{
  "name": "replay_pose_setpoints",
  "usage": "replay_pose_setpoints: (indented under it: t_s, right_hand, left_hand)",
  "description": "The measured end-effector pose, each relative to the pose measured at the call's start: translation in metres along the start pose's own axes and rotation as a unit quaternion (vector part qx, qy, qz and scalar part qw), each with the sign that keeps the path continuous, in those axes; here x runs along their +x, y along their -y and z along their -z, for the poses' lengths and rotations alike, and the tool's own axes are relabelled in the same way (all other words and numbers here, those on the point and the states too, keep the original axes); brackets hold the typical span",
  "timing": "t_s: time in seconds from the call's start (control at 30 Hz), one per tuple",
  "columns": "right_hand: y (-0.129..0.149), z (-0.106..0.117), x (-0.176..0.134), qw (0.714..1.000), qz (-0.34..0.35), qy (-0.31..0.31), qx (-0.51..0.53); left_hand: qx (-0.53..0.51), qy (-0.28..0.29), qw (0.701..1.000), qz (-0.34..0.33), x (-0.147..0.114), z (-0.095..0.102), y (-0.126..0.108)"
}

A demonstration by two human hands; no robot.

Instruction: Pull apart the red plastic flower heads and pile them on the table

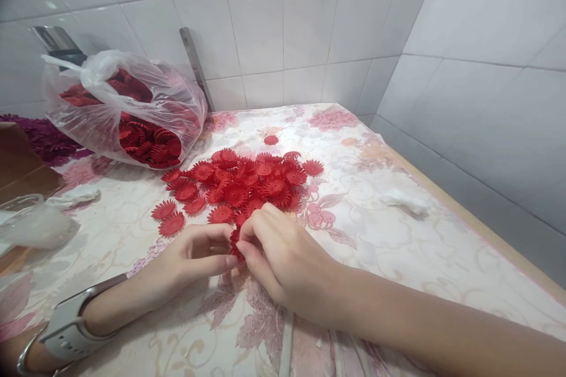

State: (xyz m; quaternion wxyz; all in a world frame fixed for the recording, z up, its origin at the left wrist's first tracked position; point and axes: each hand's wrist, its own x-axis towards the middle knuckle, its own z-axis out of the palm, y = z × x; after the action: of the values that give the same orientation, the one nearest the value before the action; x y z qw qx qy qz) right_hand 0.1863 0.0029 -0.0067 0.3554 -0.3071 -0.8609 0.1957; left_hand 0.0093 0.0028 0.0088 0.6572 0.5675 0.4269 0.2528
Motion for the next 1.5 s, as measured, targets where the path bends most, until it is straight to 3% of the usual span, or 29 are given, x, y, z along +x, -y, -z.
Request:
replay_pose_setpoints:
  t_s: [0.2,0.37,0.5,0.63,0.87,1.0,1.07,1.2,1.27,1.5]
  right_hand:
    - [0.000,0.000,0.000,1.000,-0.008,0.004,0.002]
    - [0.002,0.003,0.002,0.987,-0.117,0.037,0.099]
    - [0.003,0.009,0.006,0.952,-0.225,0.033,0.205]
    - [0.000,0.013,0.010,0.912,-0.291,0.007,0.290]
    - [0.000,0.016,0.015,0.826,-0.348,-0.027,0.443]
    - [0.002,0.019,0.017,0.799,-0.343,-0.042,0.492]
    - [0.002,0.019,0.017,0.810,-0.333,-0.035,0.482]
    - [0.001,0.019,0.013,0.896,-0.284,0.012,0.341]
    - [0.002,0.019,0.012,0.924,-0.258,0.040,0.279]
    - [0.005,0.020,0.012,0.947,-0.222,0.066,0.224]
  left_hand:
    - [0.045,0.007,0.999,-0.005,-0.001,0.001,0.000]
    - [0.007,-0.025,1.000,0.012,-0.001,0.001,0.000]
    - [-0.032,-0.035,0.999,0.016,0.000,0.001,0.001]
    - [-0.060,-0.048,0.997,0.006,-0.001,0.001,0.002]
    - [-0.032,-0.072,0.997,-0.023,-0.002,0.000,0.002]
    - [0.015,-0.078,0.996,-0.035,-0.004,0.000,0.001]
    - [0.041,-0.082,0.995,-0.049,-0.006,0.000,0.001]
    - [0.105,-0.115,0.985,-0.073,-0.007,0.000,0.004]
    - [0.124,-0.122,0.981,-0.085,-0.007,0.000,0.005]
    - [0.169,-0.124,0.971,-0.111,-0.007,-0.001,0.006]
